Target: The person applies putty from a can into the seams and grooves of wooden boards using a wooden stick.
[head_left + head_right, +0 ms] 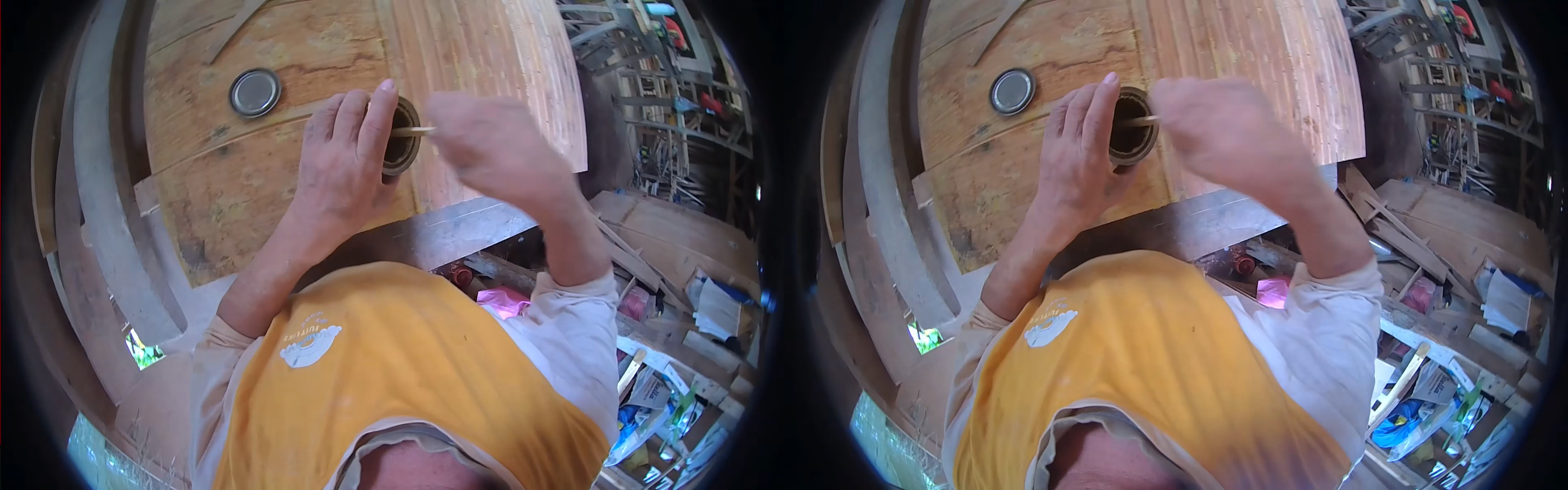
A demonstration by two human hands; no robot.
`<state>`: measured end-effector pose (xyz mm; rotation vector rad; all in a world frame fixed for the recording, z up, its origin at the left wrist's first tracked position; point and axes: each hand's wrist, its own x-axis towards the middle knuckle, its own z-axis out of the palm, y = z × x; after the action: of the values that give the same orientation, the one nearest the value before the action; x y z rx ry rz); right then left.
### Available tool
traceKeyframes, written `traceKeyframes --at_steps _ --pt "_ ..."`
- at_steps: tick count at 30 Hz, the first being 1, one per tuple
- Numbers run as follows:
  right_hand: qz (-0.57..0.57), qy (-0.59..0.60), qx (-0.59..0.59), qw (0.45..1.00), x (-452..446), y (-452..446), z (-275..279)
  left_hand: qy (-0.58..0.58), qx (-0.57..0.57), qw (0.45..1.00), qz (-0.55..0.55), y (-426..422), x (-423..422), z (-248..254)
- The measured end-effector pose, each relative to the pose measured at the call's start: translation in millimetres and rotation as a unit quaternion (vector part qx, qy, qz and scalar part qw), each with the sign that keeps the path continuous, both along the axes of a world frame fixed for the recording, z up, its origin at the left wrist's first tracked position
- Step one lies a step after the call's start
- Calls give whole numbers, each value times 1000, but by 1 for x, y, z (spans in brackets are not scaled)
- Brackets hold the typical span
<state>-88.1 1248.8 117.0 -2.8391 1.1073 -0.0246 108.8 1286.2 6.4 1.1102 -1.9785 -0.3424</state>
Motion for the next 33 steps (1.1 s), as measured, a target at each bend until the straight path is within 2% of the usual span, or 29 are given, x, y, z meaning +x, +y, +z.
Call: traceKeyframes --at_steps 3,6,9,12,13,16,19,22,24,26,28,31,33 --pt "10 37 7 999 14 7 -24 -24 7 1000 -5 5 -8 4" --pt "-43 -9 90 995 1 6 -21 -4 14 1000 -1 0 -5 0" --pt "-145 -36 170 974 -24 4 -3 44 8 999 15 -10 1 0" --pt "-323 -224 274 878 -67 5 -19 95 7 995 31 -27 10 -7" --pt "-345 -325 259 842 -85 3 -39 113 11 993 29 -34 13 -10" --pt "-472 -363 169 785 -112 -21 -68 168 12 986 -5 -54 19 -25" --pt "-542 -325 45 774 -159 -66 -122 189 16 981 -42 -68 22 -40" --pt "-557 -243 -36 793 -171 -95 -149 204 15 977 -53 -69 24 -54" --pt "-544 -218 -54 808 -192 -112 -183 216 18 974 -60 -69 25 -63" --pt "-543 -209 -57 811 -196 -117 -191 202 9 978 -59 -70 27 -62" --pt "-553 -218 -43 803 -185 -119 -188 199 2 978 -57 -73 27 -62" --pt "-551 -156 -36 819 -180 -120 -180 204 2 977 -61 -73 26 -65" --pt "-567 -145 -16 811 -177 -122 -174 206 2 977 -61 -73 26 -66"
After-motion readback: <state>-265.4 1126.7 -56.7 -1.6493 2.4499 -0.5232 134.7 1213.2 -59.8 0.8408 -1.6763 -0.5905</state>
